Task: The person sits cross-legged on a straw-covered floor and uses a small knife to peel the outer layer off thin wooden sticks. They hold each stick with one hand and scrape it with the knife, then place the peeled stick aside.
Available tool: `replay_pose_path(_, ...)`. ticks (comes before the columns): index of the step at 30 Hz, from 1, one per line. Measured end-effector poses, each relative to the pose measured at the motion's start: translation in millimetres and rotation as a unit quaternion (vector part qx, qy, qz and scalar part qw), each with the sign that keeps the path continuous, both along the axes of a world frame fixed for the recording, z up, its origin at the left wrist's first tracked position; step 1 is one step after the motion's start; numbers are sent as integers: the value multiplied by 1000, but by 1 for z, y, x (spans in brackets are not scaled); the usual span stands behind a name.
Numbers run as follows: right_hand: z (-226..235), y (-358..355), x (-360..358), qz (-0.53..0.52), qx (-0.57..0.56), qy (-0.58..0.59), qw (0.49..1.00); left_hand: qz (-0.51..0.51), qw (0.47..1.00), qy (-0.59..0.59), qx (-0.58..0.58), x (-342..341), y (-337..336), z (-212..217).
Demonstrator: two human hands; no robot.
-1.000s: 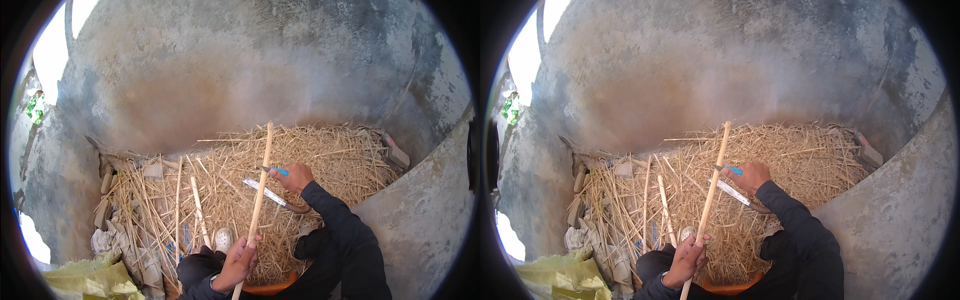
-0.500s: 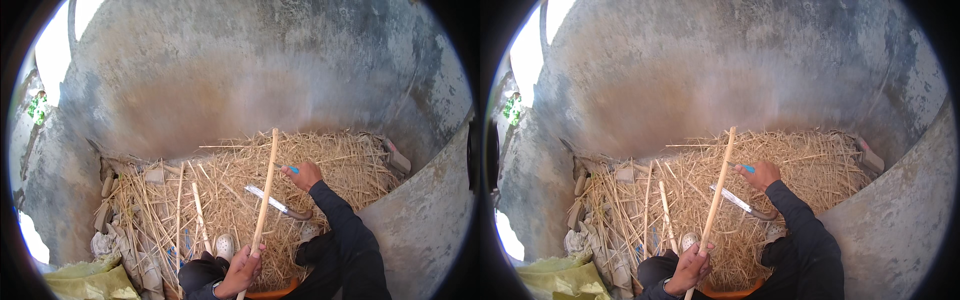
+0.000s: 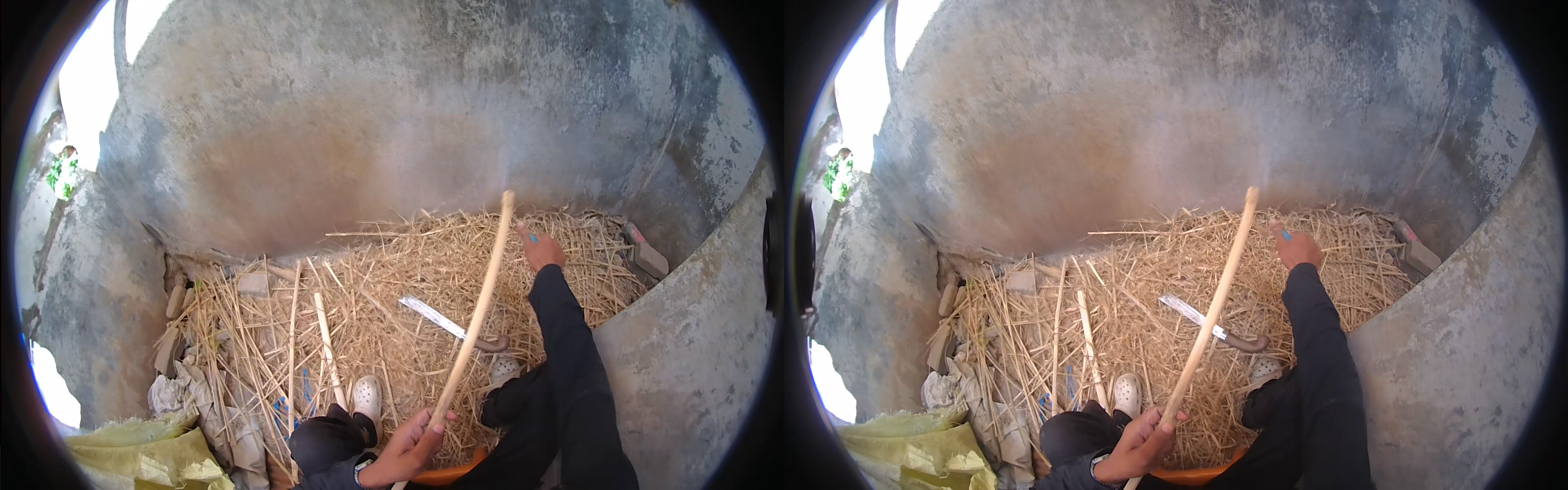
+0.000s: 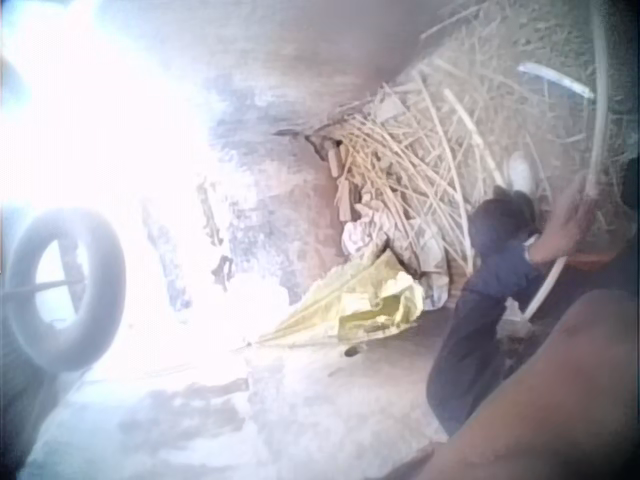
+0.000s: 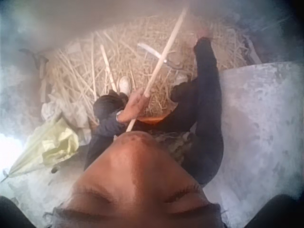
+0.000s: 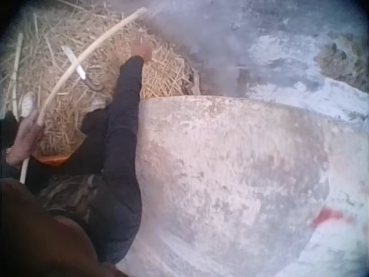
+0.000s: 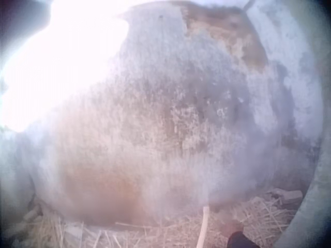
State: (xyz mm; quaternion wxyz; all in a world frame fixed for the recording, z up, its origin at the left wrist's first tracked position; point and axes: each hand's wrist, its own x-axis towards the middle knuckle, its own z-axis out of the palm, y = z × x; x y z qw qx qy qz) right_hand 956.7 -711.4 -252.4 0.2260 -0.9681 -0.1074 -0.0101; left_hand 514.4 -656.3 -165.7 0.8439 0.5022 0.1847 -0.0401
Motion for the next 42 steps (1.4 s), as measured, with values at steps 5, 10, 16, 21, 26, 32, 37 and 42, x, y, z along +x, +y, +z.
replay_pose_path(5, 9, -6, -10, 50, 115, -21, 992, 80, 995, -32, 47, 0, 13, -10)
replay_pose_path(10, 52, 23, -103, 297, 232, 13, 926, 155, 980, -22, 126, 14, 28, 6)
replay_pose_path(16, 64, 30, -173, 533, 223, -106, 810, 170, 973, -11, 154, 39, 46, 5)
replay_pose_path(21, 78, 29, -179, 512, 175, -141, 829, 101, 970, 10, 220, 65, 57, 31)
replay_pose_path(26, 96, 21, -178, 471, 149, -143, 858, 93, 866, -50, 489, 82, 62, 22)
replay_pose_path(32, 63, 38, -162, 476, 142, -207, 843, 122, 776, -3, 620, 84, 55, 15)
replay_pose_path(37, 52, 50, -159, 484, 173, -229, 827, 130, 755, -10, 642, 82, 60, 13)
replay_pose_path(42, 35, 62, -137, 378, 85, -212, 897, 110, 756, -14, 645, 79, 60, 11)
